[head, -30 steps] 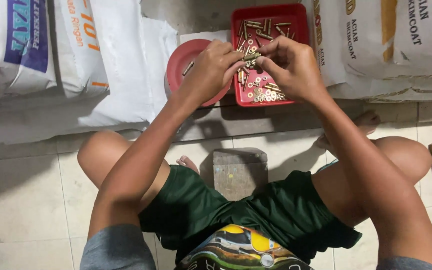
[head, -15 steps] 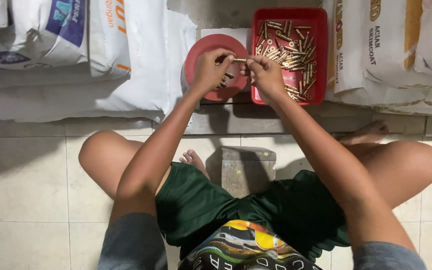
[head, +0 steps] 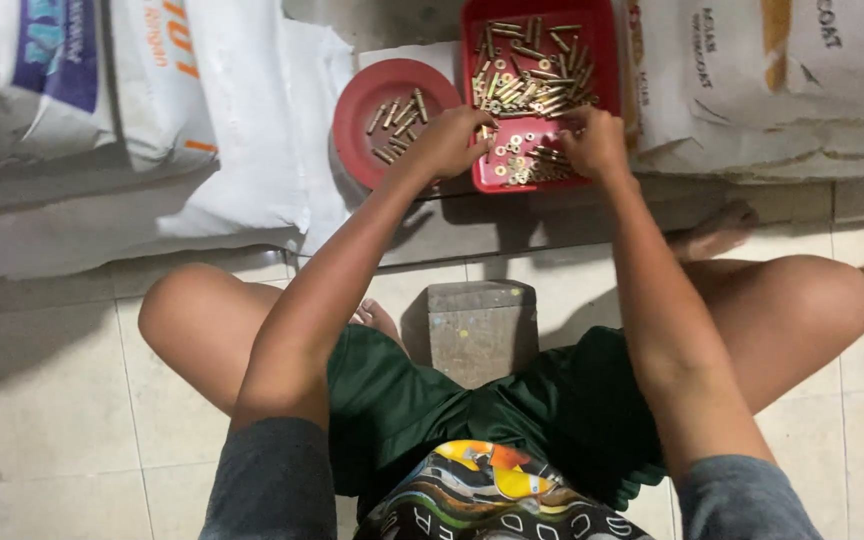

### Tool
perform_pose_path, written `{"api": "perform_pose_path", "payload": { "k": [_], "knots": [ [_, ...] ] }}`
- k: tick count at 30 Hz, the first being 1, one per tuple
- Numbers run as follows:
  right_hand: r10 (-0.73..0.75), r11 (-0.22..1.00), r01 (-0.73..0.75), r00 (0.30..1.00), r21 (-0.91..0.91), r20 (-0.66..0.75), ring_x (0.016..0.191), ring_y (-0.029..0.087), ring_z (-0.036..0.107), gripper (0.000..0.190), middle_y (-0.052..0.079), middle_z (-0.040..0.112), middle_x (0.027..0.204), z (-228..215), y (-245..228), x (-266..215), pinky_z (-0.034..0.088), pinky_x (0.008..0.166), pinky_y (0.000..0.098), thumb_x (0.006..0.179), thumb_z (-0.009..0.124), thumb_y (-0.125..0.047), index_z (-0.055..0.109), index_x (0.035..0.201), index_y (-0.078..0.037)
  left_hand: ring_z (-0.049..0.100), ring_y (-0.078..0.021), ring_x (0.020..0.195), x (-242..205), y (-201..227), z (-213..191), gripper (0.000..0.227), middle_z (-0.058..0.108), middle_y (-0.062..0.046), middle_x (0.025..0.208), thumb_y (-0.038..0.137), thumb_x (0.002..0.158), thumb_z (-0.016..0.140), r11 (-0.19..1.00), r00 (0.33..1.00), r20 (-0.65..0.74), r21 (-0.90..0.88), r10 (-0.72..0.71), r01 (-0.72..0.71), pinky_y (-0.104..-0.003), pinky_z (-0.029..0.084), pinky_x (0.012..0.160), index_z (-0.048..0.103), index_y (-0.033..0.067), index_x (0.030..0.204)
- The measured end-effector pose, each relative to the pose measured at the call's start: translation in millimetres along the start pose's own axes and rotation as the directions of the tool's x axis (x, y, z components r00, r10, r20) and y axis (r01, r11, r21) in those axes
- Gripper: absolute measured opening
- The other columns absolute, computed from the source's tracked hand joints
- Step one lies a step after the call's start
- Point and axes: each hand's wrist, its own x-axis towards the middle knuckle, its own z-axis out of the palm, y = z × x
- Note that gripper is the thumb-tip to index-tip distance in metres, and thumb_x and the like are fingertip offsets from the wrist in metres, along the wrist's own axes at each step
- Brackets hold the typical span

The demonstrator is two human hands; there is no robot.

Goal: Assembling metal bolts and nuts by hand from storage trays while seated in a warehouse area.

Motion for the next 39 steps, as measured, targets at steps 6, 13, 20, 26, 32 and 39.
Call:
{"api": "perform_pose_path", "payload": {
  "k": [6,13,20,26,32,39],
  "knots": [
    [-0.039,0.989,0.059,0.988,-0.133,0.146,0.109,0.047,0.068,0.044,0.018,0.062,0.127,58.5,21.9,-11.6,0.06,0.089,0.0596,0.081,0.085,-0.019,0.074,0.124,-0.014,0.067,-0.0494,0.109,64.6,-42.8,90.5,0.033,0.07,-0.028,0.108,0.019,0.09,0.068,0.987,0.996,0.087,0.159,-0.029,0.015,-0.055,0.054,0.096,0.072,0.0028,0.118],
    [-0.131,0.973,0.129,0.991,-0.192,0.002,0.089,0.047,0.072,0.03,0.017,0.059,0.113,88.8,48.9,-13.6,0.064,0.079,0.0536,0.078,0.077,-0.003,0.074,0.108,-0.008,0.068,-0.0358,0.099,49.0,-81.8,147.3,0.02,0.068,-0.014,0.1,0.015,0.083,0.072,0.855,0.989,-0.137,0.518,0.06,0.019,-0.043,0.055,0.084,0.079,0.0102,0.1],
    [-0.168,0.967,0.163,0.986,-0.195,-0.01,0.086,0.045,0.073,0.023,0.017,0.063,0.105,70.3,27.6,-22.9,0.064,0.075,0.0529,0.079,0.081,-0.009,0.074,0.101,-0.007,0.06,-0.0333,0.104,31.3,-64.0,156.0,0.019,0.065,-0.01,0.104,0.016,0.082,0.076,0.861,0.975,-0.215,0.506,0.064,0.055,-0.044,0.045,0.091,0.079,0.0123,0.099],
    [-0.281,0.899,0.248,0.959,-0.36,-0.042,0.087,0.04,0.07,0.028,0.009,0.058,0.101,61.9,15.3,-28.6,0.064,0.067,0.0489,0.08,0.085,-0.02,0.07,0.103,-0.012,0.058,-0.0293,0.113,30.0,-37.9,150.2,0.018,0.067,-0.005,0.107,0.021,0.087,0.072,0.906,0.971,-0.23,0.394,-0.064,0.153,-0.049,0.035,0.106,0.077,0.0204,0.104],
    [-0.287,0.88,0.261,0.958,-0.397,-0.006,0.095,0.036,0.063,0.029,0.007,0.056,0.103,46.0,-17.1,-42.8,0.065,0.063,0.0521,0.085,0.075,-0.016,0.072,0.114,-0.02,0.061,-0.0283,0.116,28.3,-19.3,137.7,0.017,0.066,-0.002,0.109,0.027,0.092,0.07,0.954,0.943,-0.265,0.163,-0.204,0.252,-0.049,0.037,0.108,0.075,0.0234,0.108],
    [-0.307,0.869,0.239,0.947,-0.433,-0.092,0.09,0.036,0.065,0.028,0.009,0.056,0.098,75.6,16.8,-23.9,0.066,0.059,0.048,0.078,0.073,-0.011,0.072,0.105,-0.016,0.069,-0.0394,0.098,31.1,-20.9,139.7,0.015,0.069,-0.011,0.1,0.019,0.092,0.07,0.979,0.917,-0.346,-0.108,-0.199,0.172,-0.048,0.053,0.093,0.077,0.0178,0.105]
  ]
}}
